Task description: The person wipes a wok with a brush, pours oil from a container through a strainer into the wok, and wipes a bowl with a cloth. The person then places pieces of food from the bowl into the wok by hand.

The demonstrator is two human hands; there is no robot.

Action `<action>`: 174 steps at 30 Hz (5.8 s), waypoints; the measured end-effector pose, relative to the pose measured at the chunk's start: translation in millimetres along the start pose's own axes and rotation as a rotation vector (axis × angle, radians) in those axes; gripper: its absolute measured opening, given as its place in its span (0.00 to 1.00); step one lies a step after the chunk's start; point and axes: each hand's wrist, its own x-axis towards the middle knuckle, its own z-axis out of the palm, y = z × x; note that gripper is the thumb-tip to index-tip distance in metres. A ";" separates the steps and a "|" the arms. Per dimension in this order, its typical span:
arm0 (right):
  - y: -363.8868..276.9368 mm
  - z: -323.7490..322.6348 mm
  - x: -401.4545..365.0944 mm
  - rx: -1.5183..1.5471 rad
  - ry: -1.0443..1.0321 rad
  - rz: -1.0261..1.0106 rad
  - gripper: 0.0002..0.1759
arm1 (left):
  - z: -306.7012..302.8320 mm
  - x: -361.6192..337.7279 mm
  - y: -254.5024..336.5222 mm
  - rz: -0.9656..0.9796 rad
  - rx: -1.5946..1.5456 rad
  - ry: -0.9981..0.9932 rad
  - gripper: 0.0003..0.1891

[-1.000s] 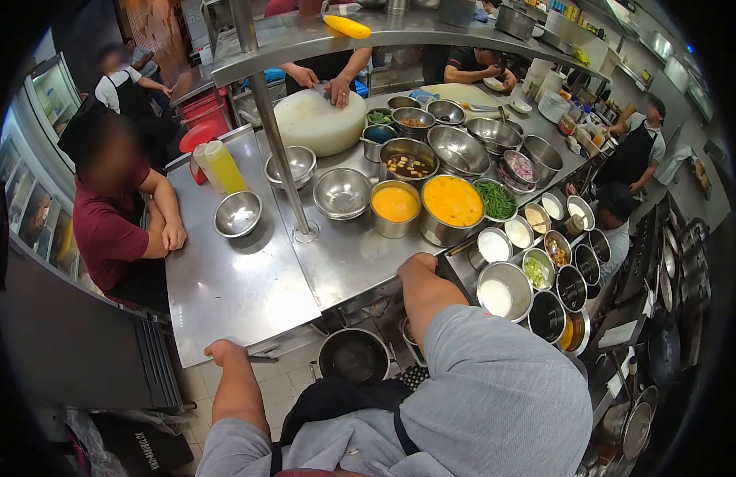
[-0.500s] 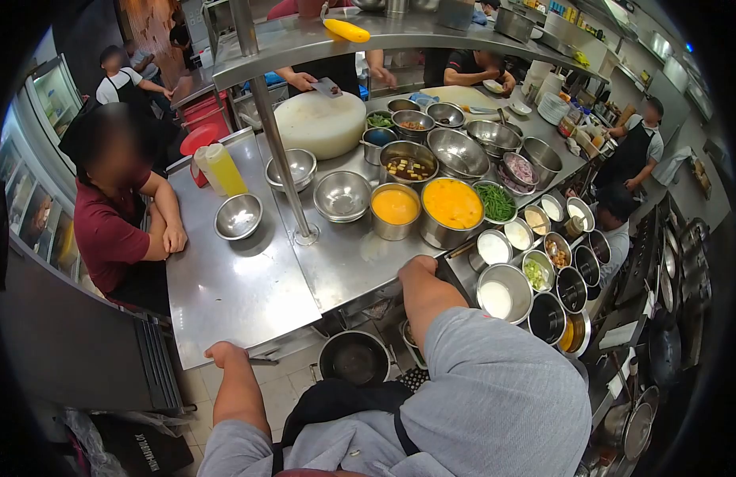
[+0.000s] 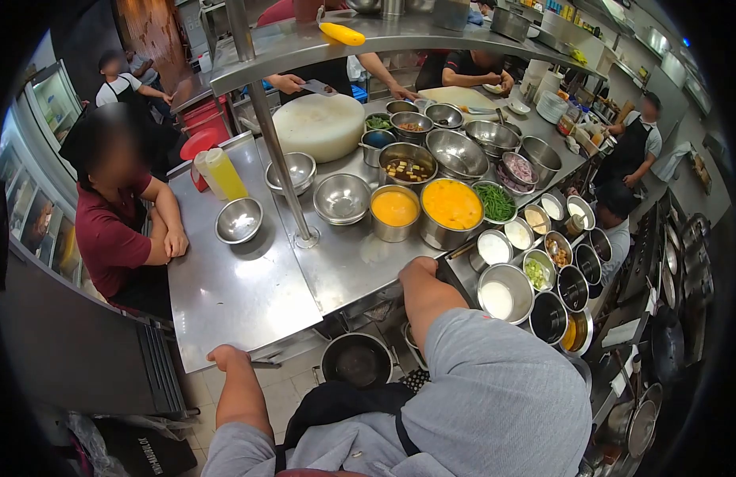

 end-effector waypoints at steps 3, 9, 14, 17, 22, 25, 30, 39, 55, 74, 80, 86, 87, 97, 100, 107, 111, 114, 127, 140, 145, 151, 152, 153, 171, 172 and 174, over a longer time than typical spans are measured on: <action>1.8 -5.2 -12.0 -0.008 -0.020 -0.008 0.19 | 0.8 3.5 -1.5 0.017 0.008 0.004 0.40; -7.4 17.0 39.2 0.270 -0.044 0.173 0.18 | 2.8 11.4 -2.6 0.008 -0.005 -0.001 0.41; -6.6 30.6 73.5 0.687 -0.121 0.317 0.18 | 1.2 5.7 -1.5 0.017 0.019 -0.011 0.41; -5.8 17.3 41.0 0.508 -0.093 0.243 0.18 | 1.1 3.5 -0.8 -0.006 -0.006 -0.011 0.41; -2.6 11.2 17.2 0.135 0.001 0.098 0.18 | 0.5 4.5 -2.3 0.020 0.010 -0.011 0.41; -0.1 -2.8 -6.1 0.207 -0.078 0.122 0.18 | 0.4 3.1 -2.5 0.027 -0.010 0.004 0.41; -24.3 95.4 231.1 1.239 0.006 0.591 0.17 | 0.2 0.6 -0.9 0.004 -0.022 0.029 0.40; -3.8 12.1 26.4 0.468 -0.074 0.278 0.15 | 7.4 18.6 -4.4 0.002 -0.016 0.021 0.40; 2.7 -3.7 -16.8 0.042 0.020 -0.013 0.18 | 4.7 10.5 -4.0 0.085 -0.037 -0.004 0.42; 4.0 -6.3 -7.4 -0.199 -0.077 -0.015 0.21 | 0.9 1.2 -2.0 0.078 -0.013 -0.022 0.41; -0.4 -3.5 -11.5 0.329 -0.159 0.197 0.22 | 1.2 4.7 -2.3 0.072 -0.014 -0.015 0.41; 4.1 -23.0 -51.0 -0.190 -0.037 -0.065 0.21 | 4.2 9.7 -3.6 0.063 -0.041 -0.012 0.41; 4.3 -24.9 -55.6 -0.190 -0.036 -0.065 0.21 | 4.8 12.2 -4.6 0.081 -0.040 -0.010 0.41; -1.0 24.9 60.2 0.601 -0.128 0.319 0.21 | 1.9 3.5 -2.3 0.101 0.015 0.012 0.41; -2.6 31.6 74.1 0.687 -0.138 0.395 0.22 | 3.7 8.3 -3.7 0.096 -0.018 -0.001 0.41; 1.5 -14.5 -16.8 0.973 -0.365 0.413 0.21 | 3.5 9.8 -3.7 0.093 0.004 -0.003 0.41; -0.1 -8.4 -18.9 0.181 -0.181 0.131 0.21 | 0.4 0.6 -2.3 0.095 -0.001 -0.006 0.41; 2.0 -15.5 -40.5 -0.039 -0.174 0.039 0.21 | 1.5 4.8 -2.4 0.091 0.007 -0.006 0.41; 3.0 -20.1 -40.3 -0.216 -0.078 -0.051 0.20 | 2.1 7.7 -3.0 0.088 0.011 -0.008 0.41; -2.3 2.7 6.6 0.545 -0.264 0.350 0.21 | 1.7 1.8 -1.0 0.049 -0.029 -0.022 0.41; -2.2 26.2 61.8 0.750 -0.142 0.413 0.19 | 0.8 -0.8 -0.5 0.033 -0.037 -0.010 0.41; 4.0 -24.5 -41.5 -0.077 -0.079 -0.001 0.19 | -0.7 -3.1 0.1 0.025 -0.047 -0.016 0.41; 4.7 -28.5 -48.5 -0.146 -0.090 -0.044 0.20 | 0.3 -2.4 0.0 0.025 -0.048 -0.017 0.41; 5.6 -30.4 -55.6 -0.146 -0.089 -0.044 0.20 | 1.5 -0.4 -0.6 0.023 -0.061 -0.017 0.41; -0.1 9.3 19.9 0.322 -0.071 0.202 0.20 | 4.1 10.1 -3.4 0.042 -0.045 -0.015 0.41; 0.7 9.2 18.3 0.244 -0.050 0.149 0.19 | 4.1 10.2 -3.0 0.036 -0.054 -0.019 0.41; 0.9 11.1 21.6 0.167 -0.030 0.095 0.19 | 6.0 13.2 -3.2 0.033 -0.055 -0.012 0.41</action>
